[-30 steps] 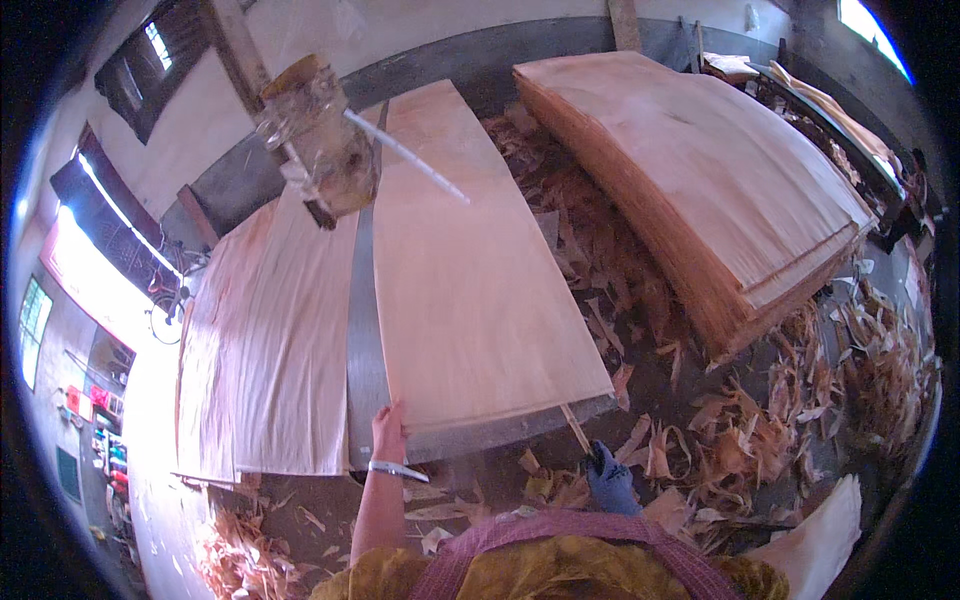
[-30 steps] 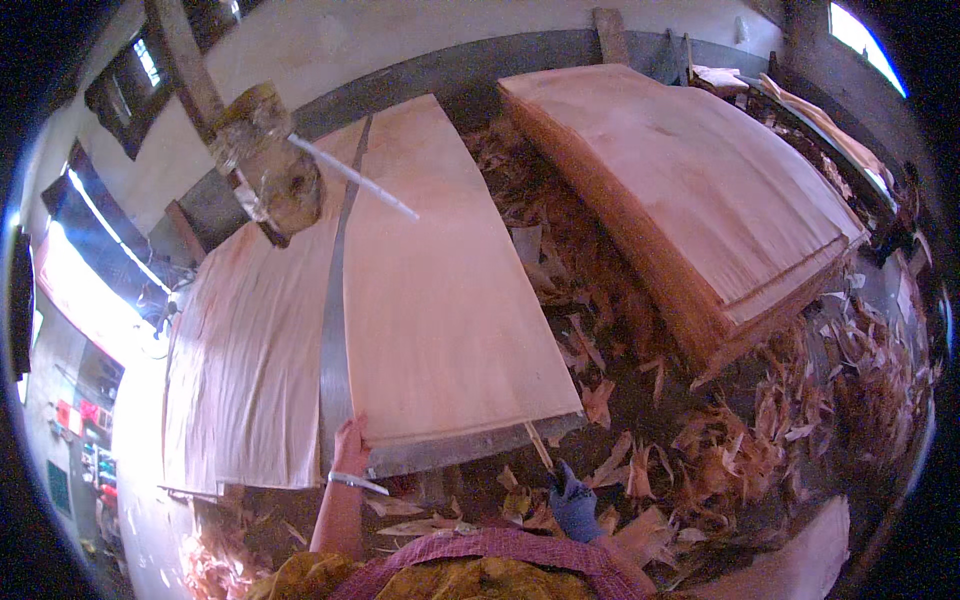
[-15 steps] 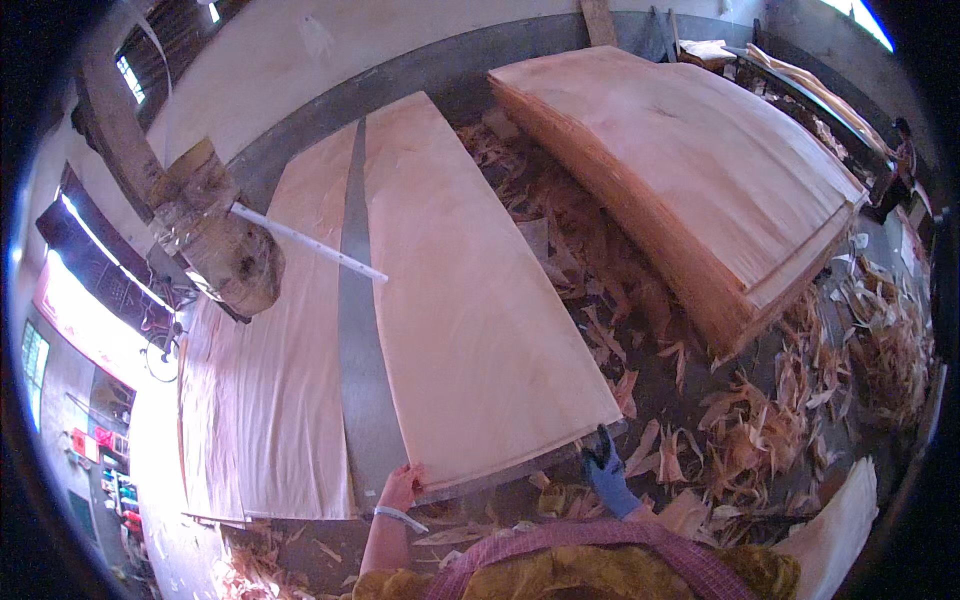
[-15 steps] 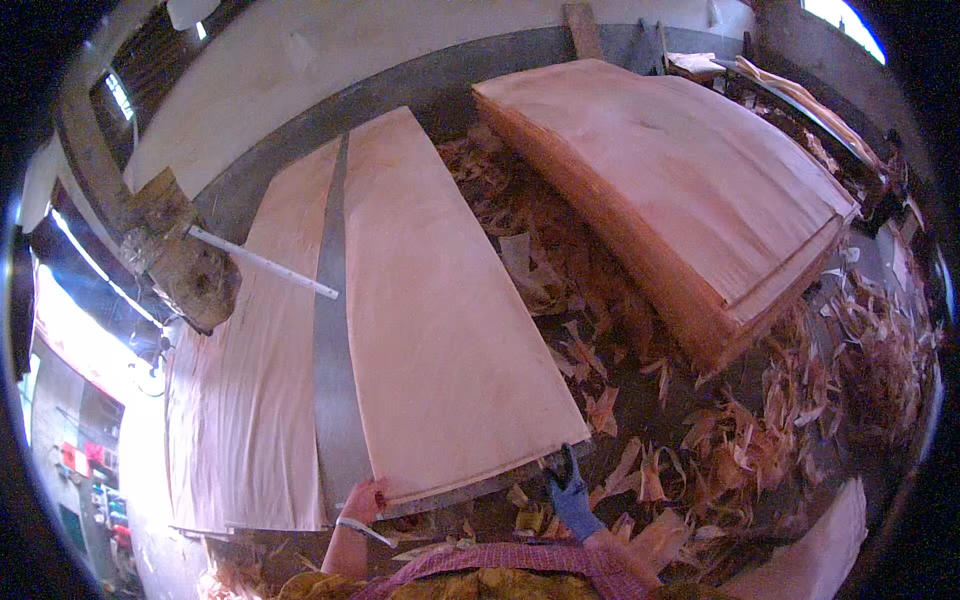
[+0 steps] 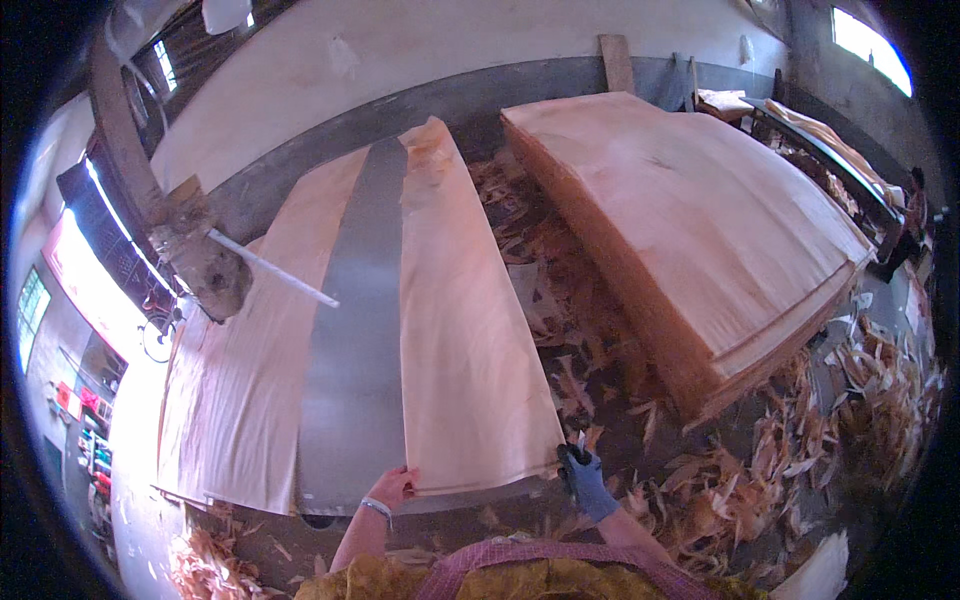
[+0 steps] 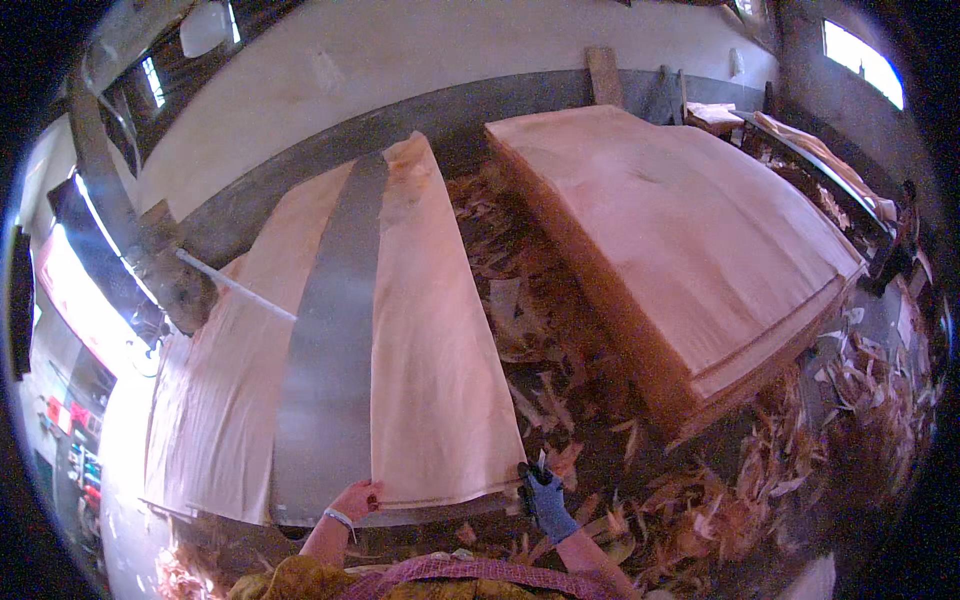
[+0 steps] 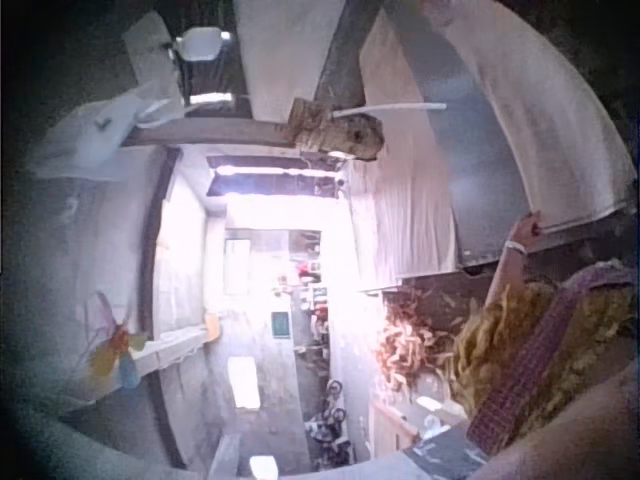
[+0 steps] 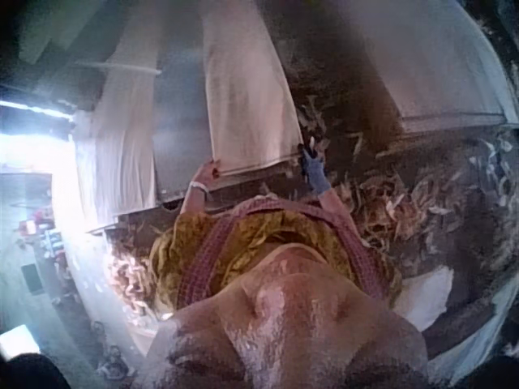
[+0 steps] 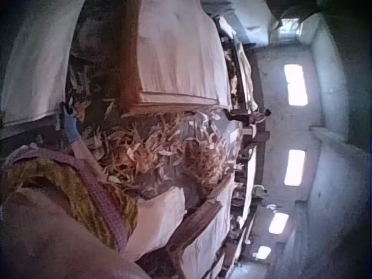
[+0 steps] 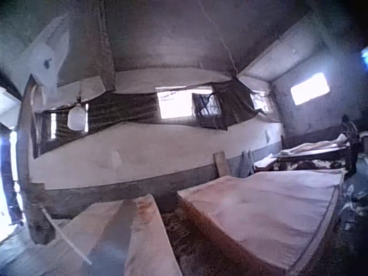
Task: The person repairs damaged wood veneers by cutting away frayed edges, applying adhesive strips, and pouring a liquid substance into a container attached to the workstation.
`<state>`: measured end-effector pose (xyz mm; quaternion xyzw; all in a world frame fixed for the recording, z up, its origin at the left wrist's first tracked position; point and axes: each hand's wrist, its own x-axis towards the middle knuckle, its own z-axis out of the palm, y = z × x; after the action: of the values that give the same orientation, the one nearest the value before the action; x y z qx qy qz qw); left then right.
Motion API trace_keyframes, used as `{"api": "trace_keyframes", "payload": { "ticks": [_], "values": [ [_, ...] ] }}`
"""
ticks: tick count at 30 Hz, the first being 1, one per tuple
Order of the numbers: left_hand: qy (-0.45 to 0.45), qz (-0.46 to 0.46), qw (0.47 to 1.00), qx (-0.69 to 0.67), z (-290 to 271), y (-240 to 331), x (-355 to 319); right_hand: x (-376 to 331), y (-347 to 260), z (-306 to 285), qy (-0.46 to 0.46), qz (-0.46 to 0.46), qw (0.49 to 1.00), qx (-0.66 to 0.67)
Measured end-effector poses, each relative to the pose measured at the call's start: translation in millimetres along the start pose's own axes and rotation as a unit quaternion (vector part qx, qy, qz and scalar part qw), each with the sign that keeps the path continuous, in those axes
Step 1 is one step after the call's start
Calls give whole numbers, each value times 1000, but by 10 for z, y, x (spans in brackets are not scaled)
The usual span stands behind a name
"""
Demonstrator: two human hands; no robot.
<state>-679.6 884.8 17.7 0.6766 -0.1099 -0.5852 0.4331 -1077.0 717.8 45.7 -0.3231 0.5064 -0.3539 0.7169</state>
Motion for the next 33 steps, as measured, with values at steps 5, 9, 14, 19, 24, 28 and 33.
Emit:
{"api": "trace_keyframes", "payload": {
  "ticks": [5, 9, 14, 19, 24, 28, 33],
  "values": [
    [-51, -21, 998, 17, 1756, -82, 242, 174, -756, -1532, -4, -57, 998, 24],
    [-71, -11, 996, 46, 3239, 62, 366, 224, -1678, -2648, -4, -39, 998, 39],
    [-100, 34, 994, 27, 4937, 531, 713, 440, -3034, -3803, -28, -24, 997, 66],
    [-162, 155, 974, -22, 6686, 1133, 974, 910, -4181, -4926, 4, -48, 999, 25],
    [-319, -87, 930, -160, 7544, 863, 1372, 1448, -5103, -6026, 33, -75, 995, -55],
    [-224, -205, 901, -311, 8603, 570, 1364, 1747, -5780, -7098, 124, -93, 978, -137],
    [92, -9, 867, -490, 9387, 445, 1905, 2291, -6195, -7945, 161, -100, 965, -183]
  ]
}}
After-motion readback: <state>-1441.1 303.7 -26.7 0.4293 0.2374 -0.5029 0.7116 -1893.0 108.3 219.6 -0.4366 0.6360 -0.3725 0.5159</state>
